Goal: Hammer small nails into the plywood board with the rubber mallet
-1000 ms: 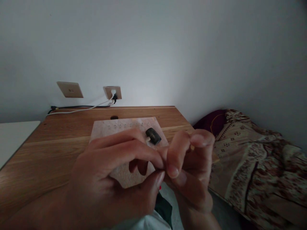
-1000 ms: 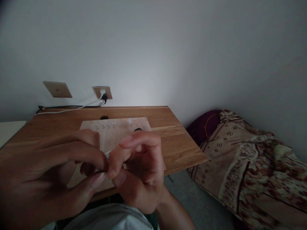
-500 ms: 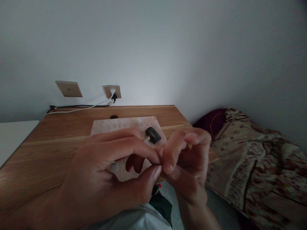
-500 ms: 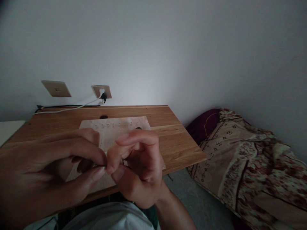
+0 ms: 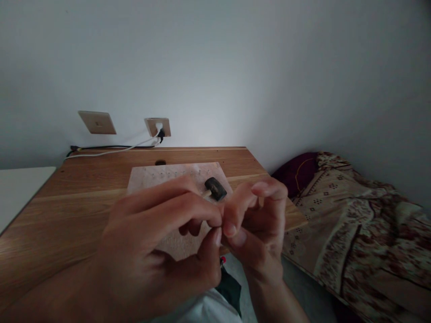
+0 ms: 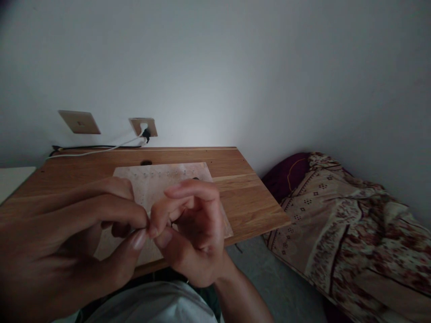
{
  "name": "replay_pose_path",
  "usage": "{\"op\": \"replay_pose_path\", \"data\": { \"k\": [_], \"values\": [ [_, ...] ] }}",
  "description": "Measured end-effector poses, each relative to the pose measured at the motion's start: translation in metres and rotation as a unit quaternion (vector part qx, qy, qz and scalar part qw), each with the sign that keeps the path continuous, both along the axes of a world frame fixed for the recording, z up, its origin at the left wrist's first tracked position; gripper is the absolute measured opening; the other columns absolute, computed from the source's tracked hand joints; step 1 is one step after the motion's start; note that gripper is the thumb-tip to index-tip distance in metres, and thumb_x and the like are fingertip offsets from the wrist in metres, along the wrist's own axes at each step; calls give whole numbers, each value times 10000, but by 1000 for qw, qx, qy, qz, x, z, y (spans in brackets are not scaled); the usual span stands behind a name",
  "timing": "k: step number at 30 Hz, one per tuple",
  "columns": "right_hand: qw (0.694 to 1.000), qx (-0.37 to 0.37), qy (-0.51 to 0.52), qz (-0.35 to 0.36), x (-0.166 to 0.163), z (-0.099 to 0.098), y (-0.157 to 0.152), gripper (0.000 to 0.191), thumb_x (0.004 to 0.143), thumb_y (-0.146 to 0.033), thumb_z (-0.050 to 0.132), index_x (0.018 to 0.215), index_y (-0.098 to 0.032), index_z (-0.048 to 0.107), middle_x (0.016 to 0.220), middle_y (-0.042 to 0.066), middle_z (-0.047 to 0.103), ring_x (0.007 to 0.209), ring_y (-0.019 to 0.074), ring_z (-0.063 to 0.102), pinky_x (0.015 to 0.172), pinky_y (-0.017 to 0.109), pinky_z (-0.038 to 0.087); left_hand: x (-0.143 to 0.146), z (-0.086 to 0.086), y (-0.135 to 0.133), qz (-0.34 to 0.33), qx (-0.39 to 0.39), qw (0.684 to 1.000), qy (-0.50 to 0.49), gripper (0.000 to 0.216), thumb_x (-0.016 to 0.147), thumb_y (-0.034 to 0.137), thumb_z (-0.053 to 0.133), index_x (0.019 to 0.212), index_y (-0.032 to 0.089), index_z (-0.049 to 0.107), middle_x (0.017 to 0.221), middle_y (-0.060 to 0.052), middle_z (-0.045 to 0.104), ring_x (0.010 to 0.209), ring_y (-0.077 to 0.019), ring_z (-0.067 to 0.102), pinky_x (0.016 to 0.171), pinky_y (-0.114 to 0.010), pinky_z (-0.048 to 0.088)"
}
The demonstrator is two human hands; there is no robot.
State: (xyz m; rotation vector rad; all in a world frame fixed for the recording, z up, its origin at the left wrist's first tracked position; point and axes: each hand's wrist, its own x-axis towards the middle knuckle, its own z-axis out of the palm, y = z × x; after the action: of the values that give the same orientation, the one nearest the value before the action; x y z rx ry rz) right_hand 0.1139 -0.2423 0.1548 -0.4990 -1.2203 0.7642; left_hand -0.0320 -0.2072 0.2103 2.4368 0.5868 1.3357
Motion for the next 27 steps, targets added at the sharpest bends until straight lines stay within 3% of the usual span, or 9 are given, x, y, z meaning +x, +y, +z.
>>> {"op": "replay_pose_path", "data": {
  "k": [6, 13, 18, 23, 27],
  "values": [
    [996, 19, 50, 77, -1, -7, 6, 453, 878, -300, 695, 1287, -413, 537, 735, -59, 515, 470, 99, 424, 443, 222, 446, -2, -2, 1, -13, -6, 1000, 23, 143, 826, 145, 623, 820, 287, 637, 633, 47, 611, 573, -119, 588, 544, -204, 521],
    [987, -15, 83, 139, 1, -8, 3, 482, 917, -318, 631, 1362, -448, 500, 771, -75, 514, 393, 56, 259, 383, 195, 370, -2, 4, 6, 2, 29, 999, -37, 147, 811, 111, 646, 830, 257, 644, 685, 57, 659, 572, -85, 596, 531, -184, 526],
    [986, -11, 90, 142, -3, -8, 6, 515, 887, -336, 673, 1360, -436, 496, 747, -87, 495, 369, 40, 226, 343, 180, 303, 0, 6, 5, -31, 53, 996, -58, 172, 748, 16, 671, 771, 187, 669, 676, 67, 667, 529, -14, 553, 560, -80, 511],
    [989, -33, 81, 122, -5, -12, 8, 578, 854, -396, 712, 1380, -438, 477, 735, -89, 499, 370, 46, 252, 342, 186, 314, -1, 6, 4, -41, 62, 996, -53, 158, 759, 23, 687, 786, 179, 678, 694, 52, 682, 564, -29, 589, 590, -86, 536],
    [990, -19, 71, 116, -4, -13, 9, 524, 897, -394, 654, 1383, -464, 471, 762, -82, 503, 379, 50, 270, 363, 190, 360, -2, 5, 5, -36, 67, 996, -51, 176, 763, 23, 680, 796, 196, 679, 678, 63, 671, 527, -32, 559, 583, -93, 541]
  ]
}}
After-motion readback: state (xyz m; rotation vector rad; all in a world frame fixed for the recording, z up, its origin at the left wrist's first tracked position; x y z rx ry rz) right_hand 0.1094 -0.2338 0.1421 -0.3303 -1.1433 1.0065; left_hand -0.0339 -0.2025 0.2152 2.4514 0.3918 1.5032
